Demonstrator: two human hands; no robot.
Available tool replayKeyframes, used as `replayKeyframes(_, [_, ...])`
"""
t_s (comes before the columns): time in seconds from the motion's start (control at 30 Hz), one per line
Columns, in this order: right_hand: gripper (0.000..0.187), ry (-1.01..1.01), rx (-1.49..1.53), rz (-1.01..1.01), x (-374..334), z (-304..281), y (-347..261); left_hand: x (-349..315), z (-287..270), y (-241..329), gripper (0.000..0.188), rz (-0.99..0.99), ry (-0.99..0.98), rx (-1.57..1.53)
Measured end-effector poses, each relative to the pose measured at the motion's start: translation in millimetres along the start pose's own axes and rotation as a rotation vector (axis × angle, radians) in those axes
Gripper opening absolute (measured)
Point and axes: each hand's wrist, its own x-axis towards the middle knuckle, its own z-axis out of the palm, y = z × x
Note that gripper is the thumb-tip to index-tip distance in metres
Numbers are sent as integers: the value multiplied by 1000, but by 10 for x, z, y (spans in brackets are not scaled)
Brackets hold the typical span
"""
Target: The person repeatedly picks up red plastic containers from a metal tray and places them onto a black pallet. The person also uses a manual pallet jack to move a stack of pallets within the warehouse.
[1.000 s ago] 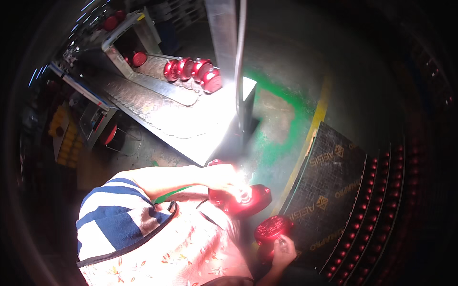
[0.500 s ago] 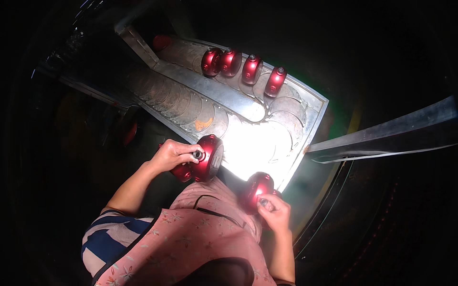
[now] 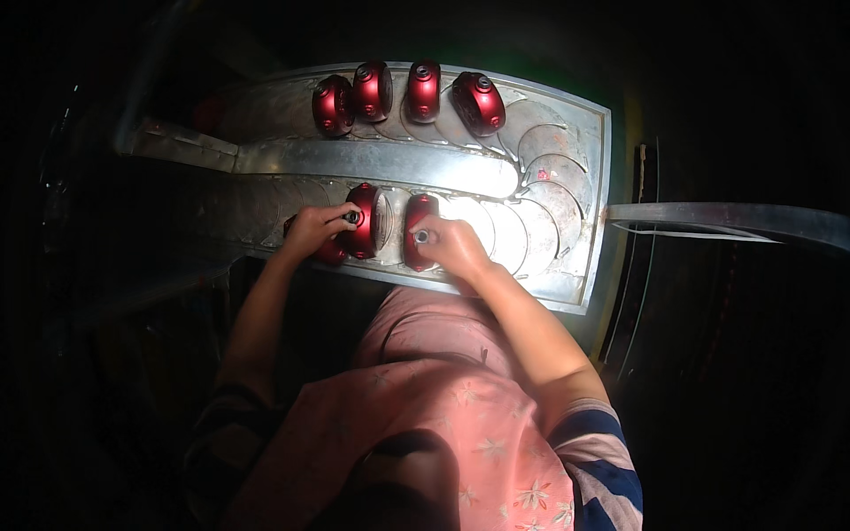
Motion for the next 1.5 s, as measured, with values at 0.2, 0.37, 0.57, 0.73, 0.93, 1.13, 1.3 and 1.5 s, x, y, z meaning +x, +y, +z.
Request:
replayKeyframes(0.2, [35, 107, 79, 59, -128, -136, -36, -16, -105, -243, 44, 70, -162, -123])
replayKeyframes(0.37, [37, 415, 192, -38, -308, -385, 177, 193, -227, -308, 32, 154, -135, -468])
replayKeyframes(0.57, [45, 470, 59, -60, -224, -354, 257, 356, -279, -442, 33, 168, -297, -302])
replayKeyframes(0.73, [54, 704, -196, -83, -491, -561, 280, 746, -1065, -1125, 58, 218, 832, -207])
replayKeyframes(0.93, [55, 992, -186, 36, -970, -569, 336, 1758, -1549, -2126, 83, -428, 942, 295])
replayKeyframes(1.13, [52, 1181, -180, 143, -1563, -183, 113, 1972, -1817, -2711, 72, -354, 944, 104])
replayKeyframes(1.3, [50, 1157, -454, 278, -1566, 260, -360, 2214, -2095, -3624, 49, -265, 456, -190])
replayKeyframes(1.5, [49, 1302, -450, 313, -2207, 596, -773, 1756, -1882, -2258, 61, 86, 1026, -407])
